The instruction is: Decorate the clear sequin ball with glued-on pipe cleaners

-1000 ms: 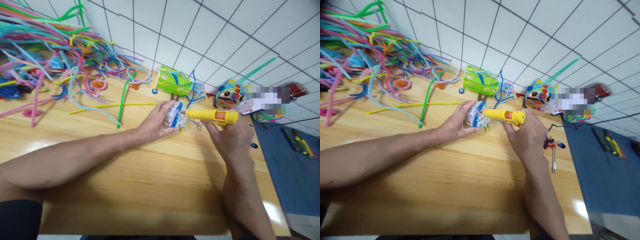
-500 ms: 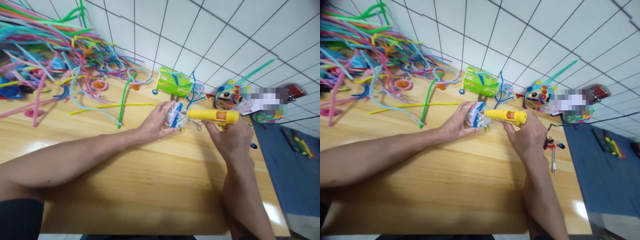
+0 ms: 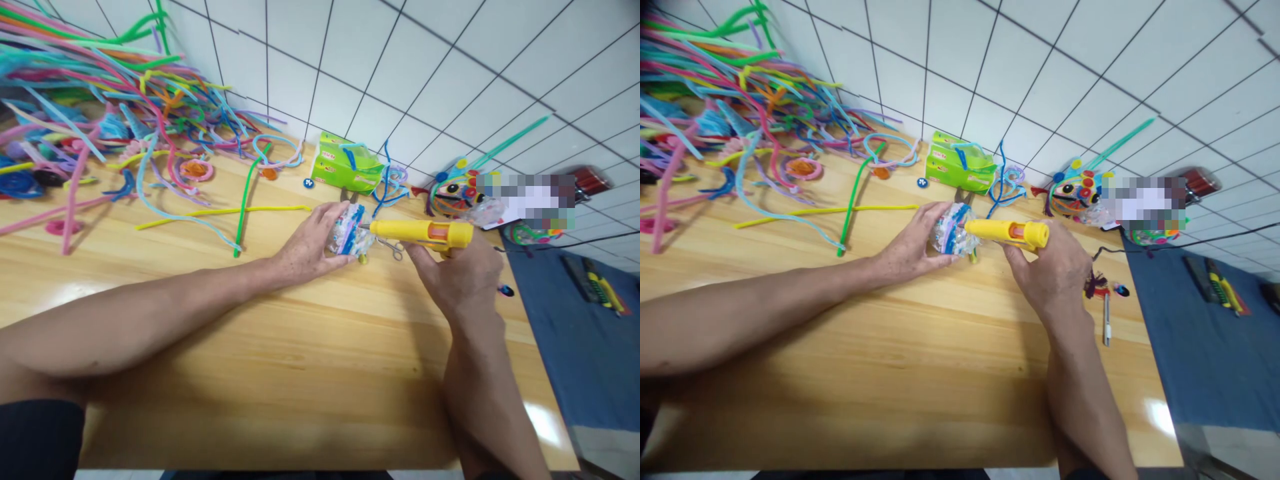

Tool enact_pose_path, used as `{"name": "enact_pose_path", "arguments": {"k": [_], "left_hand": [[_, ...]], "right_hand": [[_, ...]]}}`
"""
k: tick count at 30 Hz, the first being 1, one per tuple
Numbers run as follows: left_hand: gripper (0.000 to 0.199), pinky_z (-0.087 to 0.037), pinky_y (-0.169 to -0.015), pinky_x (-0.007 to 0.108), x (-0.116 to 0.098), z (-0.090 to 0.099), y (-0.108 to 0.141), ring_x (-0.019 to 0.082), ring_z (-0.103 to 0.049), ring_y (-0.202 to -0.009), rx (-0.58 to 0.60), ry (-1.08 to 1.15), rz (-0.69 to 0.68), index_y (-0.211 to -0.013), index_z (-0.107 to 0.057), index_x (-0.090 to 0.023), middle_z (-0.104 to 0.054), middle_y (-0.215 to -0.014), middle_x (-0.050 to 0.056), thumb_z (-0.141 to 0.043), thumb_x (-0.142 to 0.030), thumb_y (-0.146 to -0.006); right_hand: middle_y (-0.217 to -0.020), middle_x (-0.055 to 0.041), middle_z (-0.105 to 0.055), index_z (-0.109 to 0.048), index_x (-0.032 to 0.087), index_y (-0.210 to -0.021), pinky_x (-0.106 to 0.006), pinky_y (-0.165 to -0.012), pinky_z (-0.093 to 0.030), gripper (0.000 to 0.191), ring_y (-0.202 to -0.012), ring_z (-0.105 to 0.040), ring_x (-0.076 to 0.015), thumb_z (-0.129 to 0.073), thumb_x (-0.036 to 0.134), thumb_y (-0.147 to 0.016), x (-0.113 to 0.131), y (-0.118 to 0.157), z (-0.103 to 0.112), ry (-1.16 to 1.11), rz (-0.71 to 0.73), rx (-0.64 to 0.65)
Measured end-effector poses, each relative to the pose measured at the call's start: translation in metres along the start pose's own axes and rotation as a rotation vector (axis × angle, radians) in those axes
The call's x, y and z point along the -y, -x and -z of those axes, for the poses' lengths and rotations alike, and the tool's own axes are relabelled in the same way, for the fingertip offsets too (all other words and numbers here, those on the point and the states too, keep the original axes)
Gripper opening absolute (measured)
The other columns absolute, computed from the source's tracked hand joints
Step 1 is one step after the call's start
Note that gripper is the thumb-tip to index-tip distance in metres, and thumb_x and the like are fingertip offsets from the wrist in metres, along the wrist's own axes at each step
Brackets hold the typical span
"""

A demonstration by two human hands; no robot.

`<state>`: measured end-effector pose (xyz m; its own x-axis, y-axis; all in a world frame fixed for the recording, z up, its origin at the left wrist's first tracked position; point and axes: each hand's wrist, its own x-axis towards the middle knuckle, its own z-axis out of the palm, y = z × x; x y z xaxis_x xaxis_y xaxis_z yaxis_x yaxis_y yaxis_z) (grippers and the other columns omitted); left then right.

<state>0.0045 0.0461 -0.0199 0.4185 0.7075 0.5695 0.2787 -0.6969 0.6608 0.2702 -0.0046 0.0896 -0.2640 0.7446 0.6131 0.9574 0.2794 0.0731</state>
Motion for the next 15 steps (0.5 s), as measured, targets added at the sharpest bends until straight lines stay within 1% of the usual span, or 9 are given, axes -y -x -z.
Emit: {"name": "enact_pose_path", "arguments": {"k": [2, 6, 12, 15], "left_hand": [[0.1, -0.044, -0.13, 0.066, -0.0003, 0.0004, -0.0001, 0.039, -0.047, -0.153, 0.003, 0.001, 0.004, -0.169, -0.026, -0.028, -0.046, -0.162, 0.019, -0.085, -0.043, -0.089], [0.1, -0.043, -0.129, 0.066, -0.0002, 0.0005, -0.0001, 0.039, -0.048, -0.153, 0.004, 0.006, 0.0, -0.168, -0.026, -0.026, -0.046, -0.162, 0.021, -0.085, -0.043, -0.089], [0.1, -0.043, -0.13, 0.065, 0.0002, -0.0005, 0.0004, 0.038, -0.047, -0.153, -0.002, -0.014, 0.005, -0.168, -0.026, -0.026, -0.046, -0.162, 0.02, -0.085, -0.04, -0.089], [0.099, -0.043, -0.13, 0.063, -0.0001, -0.0005, 0.0003, 0.038, -0.047, -0.153, 0.002, -0.013, 0.002, -0.168, -0.027, -0.024, -0.046, -0.161, 0.021, -0.084, -0.04, -0.089]], "right_hand": [[-0.084, -0.0083, -0.073, -0.07, 0.023, -0.099, -0.037, -0.065, -0.047, 0.028, -0.075, -0.069, -0.0275, -0.072, 0.05, -0.094, 0.0011, 0.0002, -0.0011, 0.012, 0.019, -0.006], [-0.083, -0.0078, -0.072, -0.07, 0.023, -0.097, -0.036, -0.064, -0.046, 0.026, -0.075, -0.069, -0.0272, -0.073, 0.048, -0.093, -0.0007, 0.0003, -0.0004, 0.028, 0.03, 0.013], [-0.085, -0.0085, -0.073, -0.07, 0.022, -0.1, -0.036, -0.065, -0.044, 0.032, -0.075, -0.067, -0.0272, -0.076, 0.051, -0.089, -0.008, 0.0013, 0.0, 0.031, -0.072, 0.023], [-0.083, -0.0085, -0.072, -0.07, 0.023, -0.098, -0.036, -0.064, -0.044, 0.032, -0.074, -0.067, -0.0276, -0.073, 0.053, -0.09, -0.0075, 0.0013, -0.0014, 0.027, -0.082, 0.048]]}}
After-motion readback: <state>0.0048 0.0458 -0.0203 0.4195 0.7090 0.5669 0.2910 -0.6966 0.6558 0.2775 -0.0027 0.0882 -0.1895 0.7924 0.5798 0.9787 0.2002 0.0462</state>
